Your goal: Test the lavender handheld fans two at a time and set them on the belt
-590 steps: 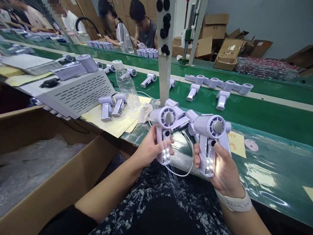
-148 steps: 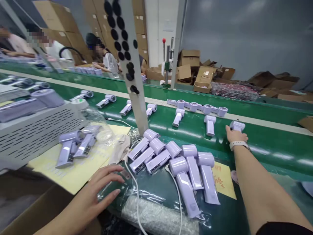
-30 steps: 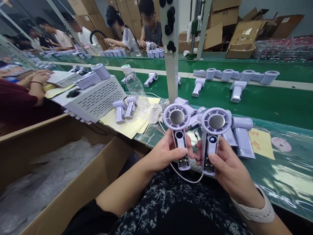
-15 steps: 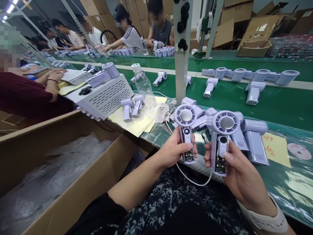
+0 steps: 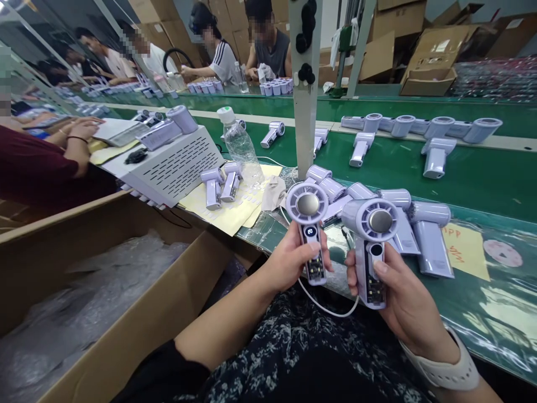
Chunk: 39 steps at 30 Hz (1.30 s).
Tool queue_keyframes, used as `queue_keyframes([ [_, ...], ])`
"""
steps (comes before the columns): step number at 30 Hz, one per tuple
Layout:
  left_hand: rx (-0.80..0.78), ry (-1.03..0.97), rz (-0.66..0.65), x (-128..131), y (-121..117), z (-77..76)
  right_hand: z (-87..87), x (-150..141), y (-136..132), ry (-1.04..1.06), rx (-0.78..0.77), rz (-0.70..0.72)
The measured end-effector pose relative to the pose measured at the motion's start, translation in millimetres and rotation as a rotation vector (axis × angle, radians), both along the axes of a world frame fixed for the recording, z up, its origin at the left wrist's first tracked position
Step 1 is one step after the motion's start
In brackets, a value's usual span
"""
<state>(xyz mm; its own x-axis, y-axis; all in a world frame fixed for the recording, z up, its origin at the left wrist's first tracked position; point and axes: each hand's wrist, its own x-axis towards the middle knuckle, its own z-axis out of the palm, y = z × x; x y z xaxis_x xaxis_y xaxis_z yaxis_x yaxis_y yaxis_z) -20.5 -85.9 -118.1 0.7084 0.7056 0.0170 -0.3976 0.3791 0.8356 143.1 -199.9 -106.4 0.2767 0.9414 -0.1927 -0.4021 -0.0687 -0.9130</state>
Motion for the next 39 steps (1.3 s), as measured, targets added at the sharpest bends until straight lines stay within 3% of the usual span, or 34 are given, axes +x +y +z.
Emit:
queue_keyframes([
  [4, 0.054, 0.066, -0.102, -7.5, -10.9, 3.3, -2.5, 2.5, 4.4, -0.025, 0.066, 0.018],
  [11, 0.072, 0.071, -0.093, -5.6, -7.8, -2.0, -1.1, -2.2, 11.1, 0.067, 0.027, 0.035],
  [24, 0.025, 0.135, -0.029, 4.9, -1.7, 7.3, 4.8, 4.2, 3.0, 0.102, 0.031, -0.069],
  [28, 0.014, 0.197, 0.0, 4.3, -5.0, 8.7, 7.0, 8.7, 3.0, 0.224, 0.087, 0.077],
  [34, 0.024, 0.168, 0.001, -11.9, -19.6, 25.9, 20.5, -4.4, -0.4, 0.266, 0.106, 0.031],
  [39, 0.0, 0.095, -0.071, -20.8, -28.3, 43.2, 34.1, -6.6, -6.9, 0.154, 0.119, 0.001],
])
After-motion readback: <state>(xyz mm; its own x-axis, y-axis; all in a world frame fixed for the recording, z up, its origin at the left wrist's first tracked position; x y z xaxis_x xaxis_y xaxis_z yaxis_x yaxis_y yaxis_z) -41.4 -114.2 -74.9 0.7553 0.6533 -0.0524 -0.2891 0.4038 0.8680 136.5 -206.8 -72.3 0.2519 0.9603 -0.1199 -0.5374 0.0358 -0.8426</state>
